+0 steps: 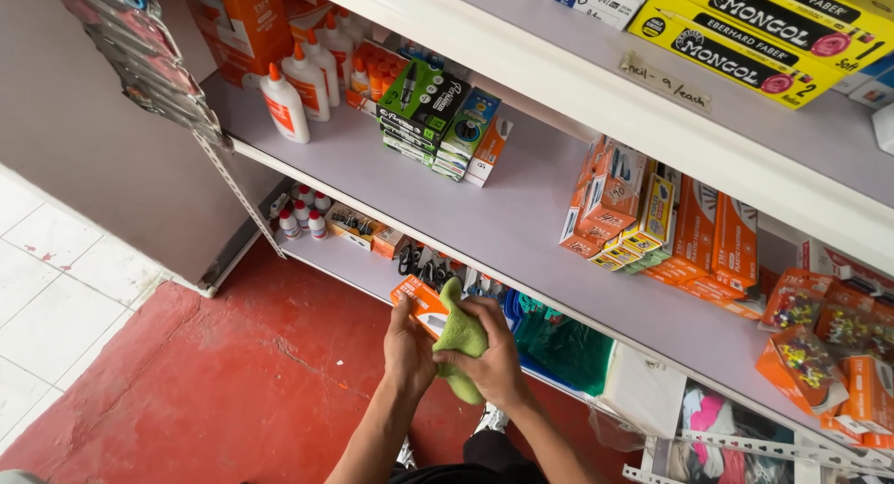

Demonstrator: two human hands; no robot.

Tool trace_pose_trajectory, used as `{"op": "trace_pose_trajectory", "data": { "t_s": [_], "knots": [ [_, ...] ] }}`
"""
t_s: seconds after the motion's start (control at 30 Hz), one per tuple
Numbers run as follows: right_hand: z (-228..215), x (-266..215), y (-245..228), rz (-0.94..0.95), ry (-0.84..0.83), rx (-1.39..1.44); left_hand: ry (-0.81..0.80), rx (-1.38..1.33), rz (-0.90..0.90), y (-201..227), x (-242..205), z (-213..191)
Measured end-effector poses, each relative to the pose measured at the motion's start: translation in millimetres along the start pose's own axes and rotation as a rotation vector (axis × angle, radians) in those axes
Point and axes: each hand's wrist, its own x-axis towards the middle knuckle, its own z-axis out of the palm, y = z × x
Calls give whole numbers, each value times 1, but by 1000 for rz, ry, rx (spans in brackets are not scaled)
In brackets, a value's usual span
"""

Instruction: The person is cleaning a shelf and individual stationery boxes using a green cloth.

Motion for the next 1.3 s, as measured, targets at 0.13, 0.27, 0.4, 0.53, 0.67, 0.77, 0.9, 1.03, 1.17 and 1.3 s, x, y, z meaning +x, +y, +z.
{"op": "trace_pose_trajectory", "data": {
  "t_s": [0.13,0.27,0.4,0.53,0.67,0.77,0.9,1.03,1.17,1.3],
  "knots": [
    [-13,5,-2,-136,-9,-129,-135,-2,-193,14,-33,31],
    [-33,8,1,-121,-100,83,-134,129,-212,13,-29,10],
    [-41,6,14,326,50,437,-144,42,-192,17,-26,7],
    [-32,-4,-7,514,156,619,6,327,-239,25,-33,21],
    [7,-18,-32,222,-254,164,-42,521,-35,11,-28,10],
    [21,-8,-46,26,-304,-276,62,756,28,10,-36,12],
    [20,15,-13,7,-130,-424,-180,812,25,0,-52,-8],
    [3,44,13,101,-124,-211,-291,932,80,-5,-41,-28],
    [-11,61,32,239,-90,-144,-406,967,90,0,-45,-27],
    [-25,60,5,519,172,264,-465,909,119,9,-47,-17]
  ]
}}
